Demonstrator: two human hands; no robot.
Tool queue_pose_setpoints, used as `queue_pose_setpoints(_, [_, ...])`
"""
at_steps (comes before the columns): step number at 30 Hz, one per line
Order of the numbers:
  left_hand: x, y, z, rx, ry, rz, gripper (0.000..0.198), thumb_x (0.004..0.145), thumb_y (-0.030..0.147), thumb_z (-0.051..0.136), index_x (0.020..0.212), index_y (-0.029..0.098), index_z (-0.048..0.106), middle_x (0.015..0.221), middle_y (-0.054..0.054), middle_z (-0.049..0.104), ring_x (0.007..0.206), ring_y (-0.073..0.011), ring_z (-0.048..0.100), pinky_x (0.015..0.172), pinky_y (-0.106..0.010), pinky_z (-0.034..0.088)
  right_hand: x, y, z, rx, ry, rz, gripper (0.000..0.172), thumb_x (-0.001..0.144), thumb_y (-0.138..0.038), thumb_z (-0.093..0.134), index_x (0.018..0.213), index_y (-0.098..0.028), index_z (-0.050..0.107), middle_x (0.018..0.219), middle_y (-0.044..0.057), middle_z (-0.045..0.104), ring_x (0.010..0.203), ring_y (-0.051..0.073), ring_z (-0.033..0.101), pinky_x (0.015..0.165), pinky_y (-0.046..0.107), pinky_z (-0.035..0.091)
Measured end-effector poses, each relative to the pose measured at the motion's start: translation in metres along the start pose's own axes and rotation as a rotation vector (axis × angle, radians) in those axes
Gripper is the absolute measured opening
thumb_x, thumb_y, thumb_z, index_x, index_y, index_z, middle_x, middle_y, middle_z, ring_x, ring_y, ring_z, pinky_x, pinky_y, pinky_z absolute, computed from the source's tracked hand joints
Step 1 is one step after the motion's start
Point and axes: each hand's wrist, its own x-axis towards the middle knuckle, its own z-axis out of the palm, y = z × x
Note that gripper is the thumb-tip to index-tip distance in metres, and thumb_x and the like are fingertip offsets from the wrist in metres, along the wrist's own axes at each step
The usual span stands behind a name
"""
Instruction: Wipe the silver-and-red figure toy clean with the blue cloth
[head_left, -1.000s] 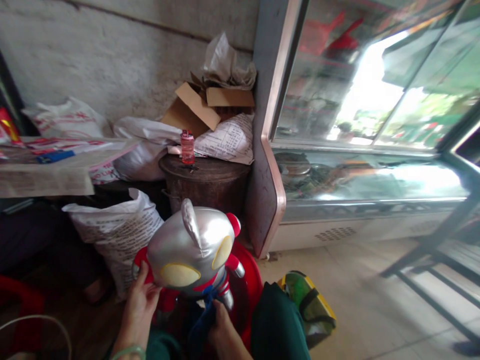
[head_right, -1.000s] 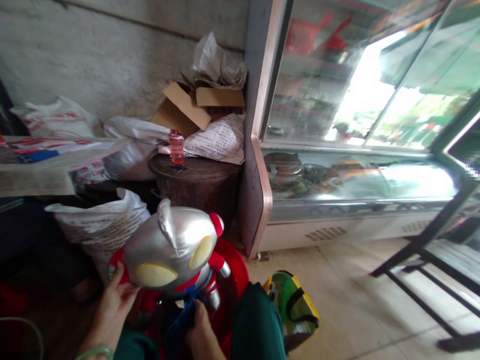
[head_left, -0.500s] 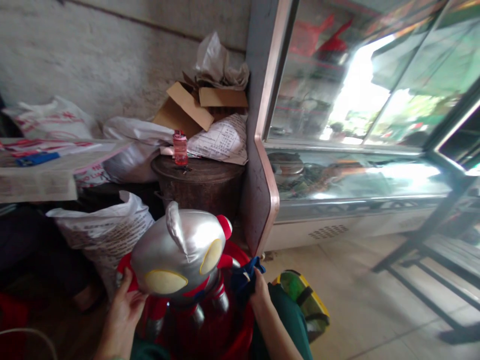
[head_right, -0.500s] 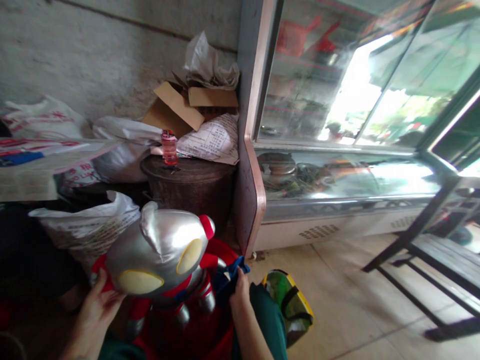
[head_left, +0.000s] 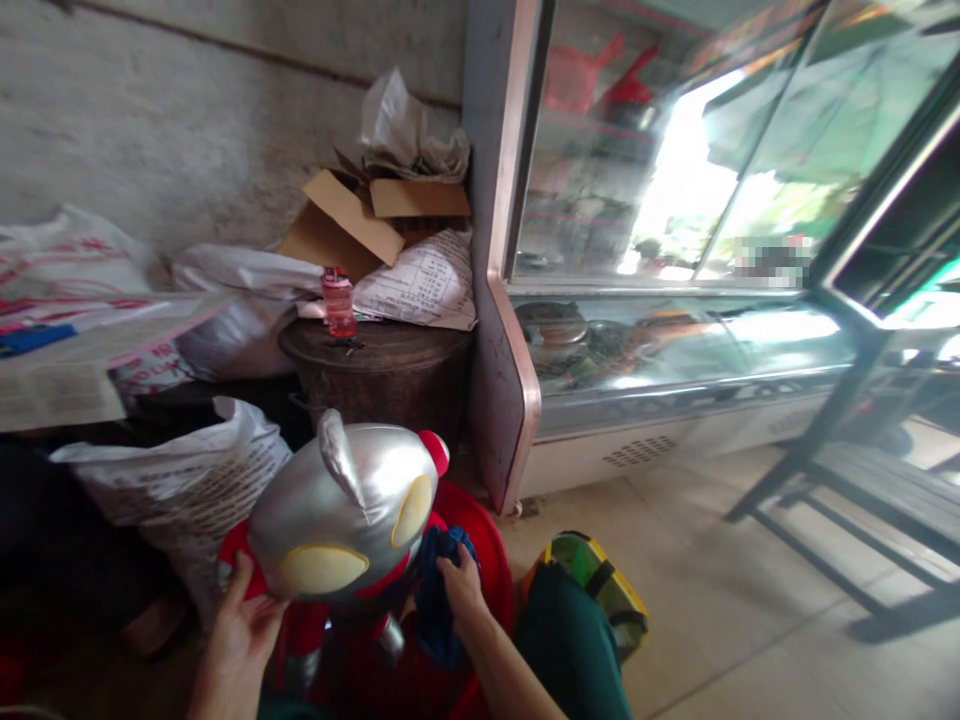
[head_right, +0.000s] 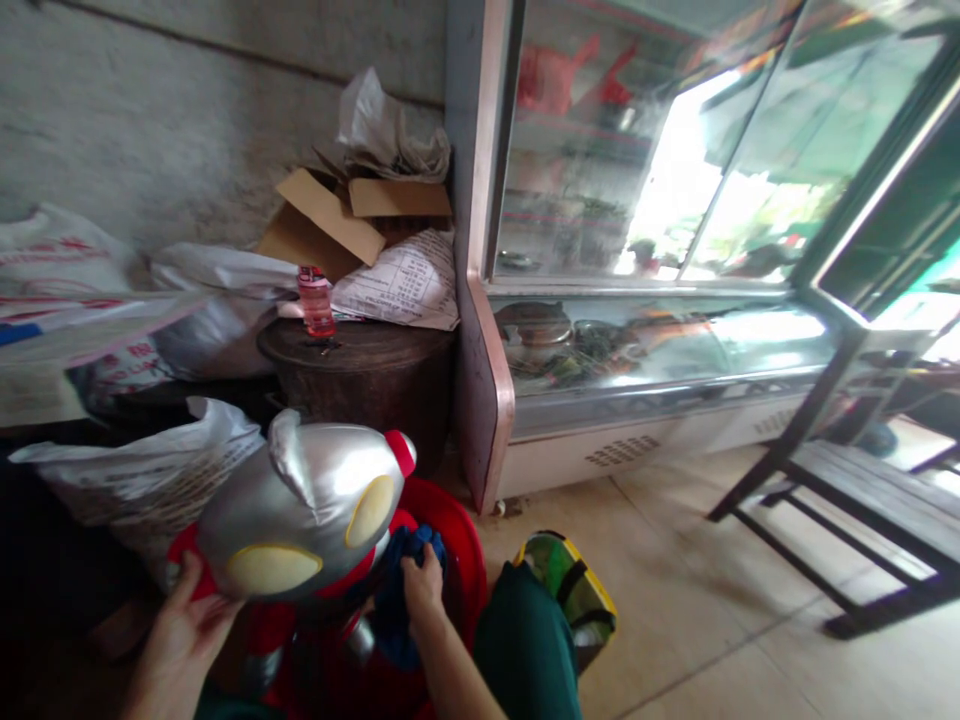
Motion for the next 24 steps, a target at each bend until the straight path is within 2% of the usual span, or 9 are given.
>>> queue_pose_setpoints(3, [-0.003, 0.0, 0.0, 0.003, -0.012, 0.005, 0.052, 0.107, 0.038, 0.044, 0.153, 0.017, 0.052, 0.115, -0.014, 0.078, 0.137, -0.0288, 0.059, 0.119, -0.05, 0.046, 0.001, -0.02, -0.006, 0.102, 0.0, 0.036, 0.033, 0.076, -0.043, 0.08, 0.098, -0.021, 0.07, 0.067, -0.002, 0.071, 0.063, 0.021, 0.07, 0.061, 0.031, 0.056])
queue_pose_setpoints(5, [-0.005, -0.001, 0.001, -0.006, -0.033, 0.005, 0.051, 0.107, 0.036, 0.043, 0.153, 0.017, 0.052, 0.116, -0.015, 0.077, 0.136, -0.0286, 0.059, 0.118, -0.049, 0.047, 0.003, -0.034, -0.003, 0.176, -0.009, 0.047, 0.038, 0.076, -0.049, 0.075, 0.103, -0.022, 0.07, 0.073, -0.001, 0.074, 0.069, 0.023, 0.074, 0.064, 0.032, 0.058])
queue_pose_setpoints(8, [-0.005, -0.003, 0.001, -0.028, -0.061, 0.016, 0.05, 0.106, 0.035, 0.044, 0.153, 0.02, 0.053, 0.122, -0.015, 0.076, 0.134, -0.0287, 0.061, 0.114, -0.047, 0.052, -0.001, -0.047, 0.014, 0.27, -0.037, 0.064, 0.048, 0.076, -0.053, 0.073, 0.114, -0.025, 0.068, 0.09, 0.002, 0.079, 0.084, 0.025, 0.077, 0.07, 0.033, 0.06])
queue_pose_setpoints(11, [-0.002, -0.005, 0.0, -0.03, -0.048, 0.054, 0.049, 0.105, 0.036, 0.048, 0.152, 0.024, 0.053, 0.127, -0.013, 0.074, 0.131, -0.0285, 0.063, 0.11, -0.045, 0.055, -0.017, -0.045, 0.034, 0.333, -0.068, 0.085, 0.057, 0.074, -0.052, 0.076, 0.124, -0.028, 0.064, 0.104, 0.002, 0.08, 0.098, 0.026, 0.078, 0.077, 0.034, 0.062])
queue_pose_setpoints(14, [0.001, -0.006, -0.003, -0.014, -0.028, 0.062, 0.05, 0.104, 0.037, 0.051, 0.152, 0.023, 0.053, 0.125, -0.014, 0.075, 0.128, -0.0278, 0.066, 0.108, -0.042, 0.055, -0.039, -0.035, 0.042, 0.362, -0.101, 0.102, 0.062, 0.071, -0.051, 0.079, 0.126, -0.028, 0.063, 0.107, 0.002, 0.08, 0.102, 0.027, 0.077, 0.081, 0.034, 0.061])
queue_pose_setpoints(19, [0.007, -0.01, -0.015, 0.034, -0.024, 0.048, 0.053, 0.102, 0.044, 0.055, 0.149, 0.019, 0.057, 0.117, -0.015, 0.077, 0.128, -0.0294, 0.065, 0.112, -0.043, 0.053, -0.056, -0.032, 0.031, 0.346, -0.154, 0.119, 0.065, 0.063, -0.046, 0.087, 0.121, -0.024, 0.067, 0.09, 0.002, 0.08, 0.088, 0.028, 0.078, 0.075, 0.036, 0.061])
queue_pose_setpoints(22, [0.01, -0.01, -0.022, 0.065, -0.044, 0.031, 0.052, 0.102, 0.045, 0.055, 0.145, 0.017, 0.06, 0.115, -0.015, 0.078, 0.131, -0.0296, 0.064, 0.113, -0.042, 0.052, -0.048, -0.047, 0.019, 0.332, -0.154, 0.096, 0.058, 0.064, -0.049, 0.087, 0.113, -0.022, 0.071, 0.088, 0.003, 0.08, 0.086, 0.027, 0.078, 0.074, 0.035, 0.061])
queue_pose_setpoints(24, [0.011, -0.009, -0.022, 0.053, -0.073, 0.012, 0.052, 0.103, 0.045, 0.052, 0.146, 0.017, 0.059, 0.116, -0.015, 0.078, 0.131, -0.0301, 0.063, 0.112, -0.044, 0.053, -0.039, -0.06, 0.014, 0.326, -0.141, 0.065, 0.056, 0.068, -0.053, 0.084, 0.113, -0.023, 0.072, 0.093, 0.004, 0.081, 0.089, 0.026, 0.077, 0.075, 0.034, 0.06])
